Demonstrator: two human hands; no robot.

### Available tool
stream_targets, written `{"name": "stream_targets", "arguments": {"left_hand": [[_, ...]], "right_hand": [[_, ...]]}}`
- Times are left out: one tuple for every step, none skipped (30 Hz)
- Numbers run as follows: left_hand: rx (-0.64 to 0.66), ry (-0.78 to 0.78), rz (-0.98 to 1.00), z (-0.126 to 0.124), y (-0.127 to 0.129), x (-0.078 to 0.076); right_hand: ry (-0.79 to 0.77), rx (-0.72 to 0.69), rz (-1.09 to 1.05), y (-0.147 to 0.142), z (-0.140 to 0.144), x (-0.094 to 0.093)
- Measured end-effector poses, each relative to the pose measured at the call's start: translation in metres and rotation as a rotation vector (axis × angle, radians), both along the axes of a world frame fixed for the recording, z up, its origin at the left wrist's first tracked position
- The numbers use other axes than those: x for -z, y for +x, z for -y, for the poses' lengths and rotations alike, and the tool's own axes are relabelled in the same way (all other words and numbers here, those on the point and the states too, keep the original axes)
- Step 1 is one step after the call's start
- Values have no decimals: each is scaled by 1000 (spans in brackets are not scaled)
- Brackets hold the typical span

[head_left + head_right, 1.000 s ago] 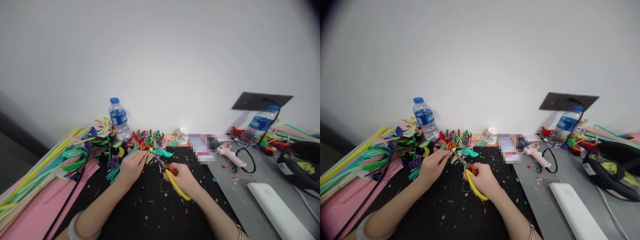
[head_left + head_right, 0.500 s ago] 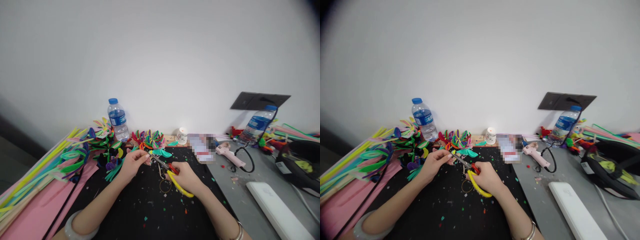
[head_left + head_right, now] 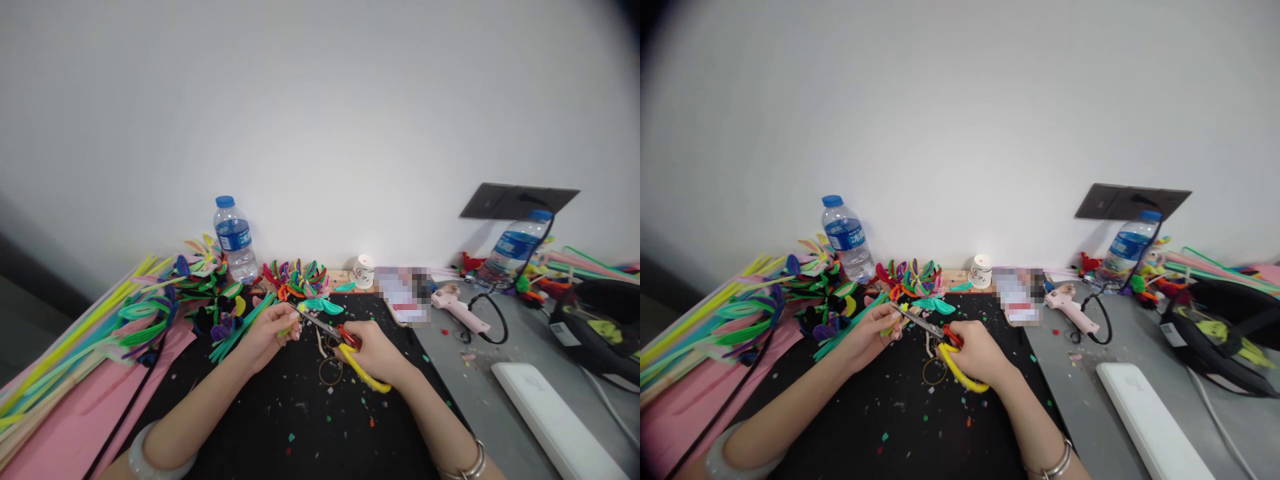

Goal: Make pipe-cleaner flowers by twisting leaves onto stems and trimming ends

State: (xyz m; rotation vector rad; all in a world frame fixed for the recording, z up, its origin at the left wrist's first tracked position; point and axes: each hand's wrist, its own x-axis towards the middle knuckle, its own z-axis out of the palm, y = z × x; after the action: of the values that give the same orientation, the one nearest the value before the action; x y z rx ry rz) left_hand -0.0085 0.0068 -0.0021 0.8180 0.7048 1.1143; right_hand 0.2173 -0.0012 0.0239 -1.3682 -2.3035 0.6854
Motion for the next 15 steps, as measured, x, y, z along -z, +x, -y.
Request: {"name": "stream_targets", "arguments": {"left_hand": [[-1,0,-2,0,0,0],[-2,2,-8,0,0,0],[-5,4,-17,0,0,-1],[-10,7,-26,0,1,-1],[-14,12,-37,0,1,-2],[-19,19,-46,0,0,-2],[-23,25,-51,0,0,-2],[-25,32,-53,0,0,-2],[-26,37,-52,0,0,-2],[-27,41,-49,0,0,-2],[-27,44,-47,0,-1,-2],[-29,46,-44,-1,-1,-1],[-32,47,-40,-1,-1,-1],[-36,46,-35,-1,-1,-1],[-40,44,-28,-1,-2,0]], "right_hand": [[24,5,22,-1,0,0],[47,11,44,-2,1,1],[68,17,65,-3,1,1],[85,24,85,-3,1,2],[97,31,103,-3,2,2],[102,39,118,-4,2,3],[101,47,130,-4,2,3],[94,53,139,-4,3,2],[85,58,145,-4,3,2],[72,61,150,-4,4,1],[59,63,154,-4,4,1],[46,63,158,-5,5,0],[37,63,161,-5,5,-1],[29,64,164,-5,6,-2],[23,66,167,-6,6,-3]]}}
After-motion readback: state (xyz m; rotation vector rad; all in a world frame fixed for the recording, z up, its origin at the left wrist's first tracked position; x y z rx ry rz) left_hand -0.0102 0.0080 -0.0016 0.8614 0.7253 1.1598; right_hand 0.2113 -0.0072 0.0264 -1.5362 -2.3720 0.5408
